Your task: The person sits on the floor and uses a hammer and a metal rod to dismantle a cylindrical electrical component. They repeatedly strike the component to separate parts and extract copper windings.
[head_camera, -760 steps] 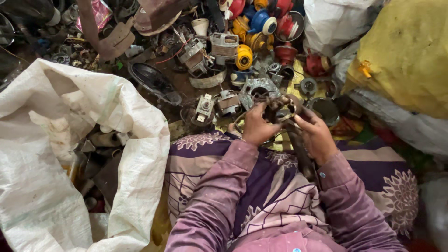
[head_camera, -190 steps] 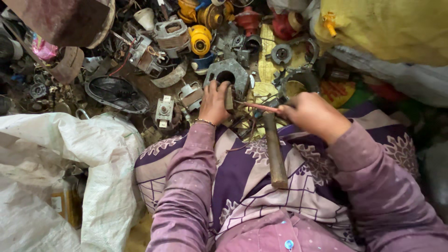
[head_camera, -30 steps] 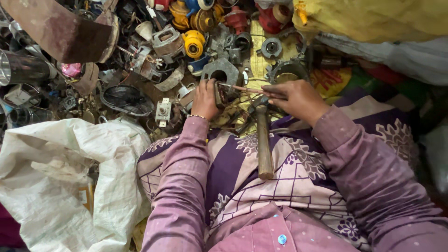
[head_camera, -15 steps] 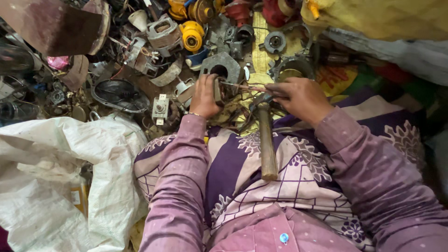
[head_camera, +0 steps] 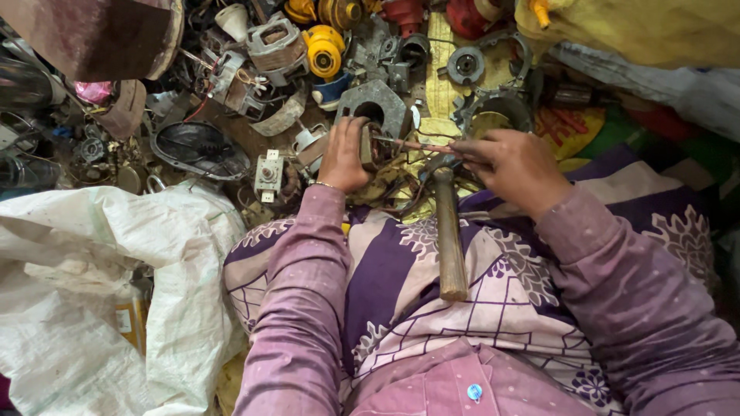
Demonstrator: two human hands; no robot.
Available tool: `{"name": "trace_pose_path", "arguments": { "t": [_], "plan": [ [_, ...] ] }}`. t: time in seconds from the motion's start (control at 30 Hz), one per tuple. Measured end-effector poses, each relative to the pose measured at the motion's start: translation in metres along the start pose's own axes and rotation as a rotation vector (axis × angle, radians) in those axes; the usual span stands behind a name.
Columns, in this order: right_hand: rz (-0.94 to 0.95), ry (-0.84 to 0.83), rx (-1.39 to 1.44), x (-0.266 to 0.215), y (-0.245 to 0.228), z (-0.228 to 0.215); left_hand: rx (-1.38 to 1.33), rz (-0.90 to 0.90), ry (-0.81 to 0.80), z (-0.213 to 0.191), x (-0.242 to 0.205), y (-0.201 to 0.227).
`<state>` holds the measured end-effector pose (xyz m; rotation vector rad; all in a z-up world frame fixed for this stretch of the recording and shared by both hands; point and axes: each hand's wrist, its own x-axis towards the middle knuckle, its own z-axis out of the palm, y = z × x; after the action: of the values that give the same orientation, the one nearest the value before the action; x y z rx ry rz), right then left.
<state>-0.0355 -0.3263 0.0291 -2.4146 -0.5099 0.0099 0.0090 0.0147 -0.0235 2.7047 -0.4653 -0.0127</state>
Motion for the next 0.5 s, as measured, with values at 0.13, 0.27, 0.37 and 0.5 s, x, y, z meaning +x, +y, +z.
{"name": "trace_pose_path", "arguments": {
  "t": [0.13, 0.27, 0.37, 0.5],
  "plan": [
    [-0.019, 0.037, -0.008, -0.0008, -0.0026, 0.0004, -0.003, -0.017, -0.013, -0.0009, 0.0006, 0.0039],
    [-0.057, 0.048, -0.015, 0.0014, -0.0052, -0.0001, -0.026, -0.028, -0.027, -0.0031, 0.0006, 0.0041],
    [-0.096, 0.066, -0.032, 0.0002, -0.0052, -0.0009, -0.002, -0.018, -0.014, -0.0004, 0.0006, 0.0030],
    [-0.074, 0.038, -0.037, 0.0000, -0.0057, 0.0001, 0.004, -0.018, -0.022, 0.0001, 0.0008, 0.0005]
  ]
}}
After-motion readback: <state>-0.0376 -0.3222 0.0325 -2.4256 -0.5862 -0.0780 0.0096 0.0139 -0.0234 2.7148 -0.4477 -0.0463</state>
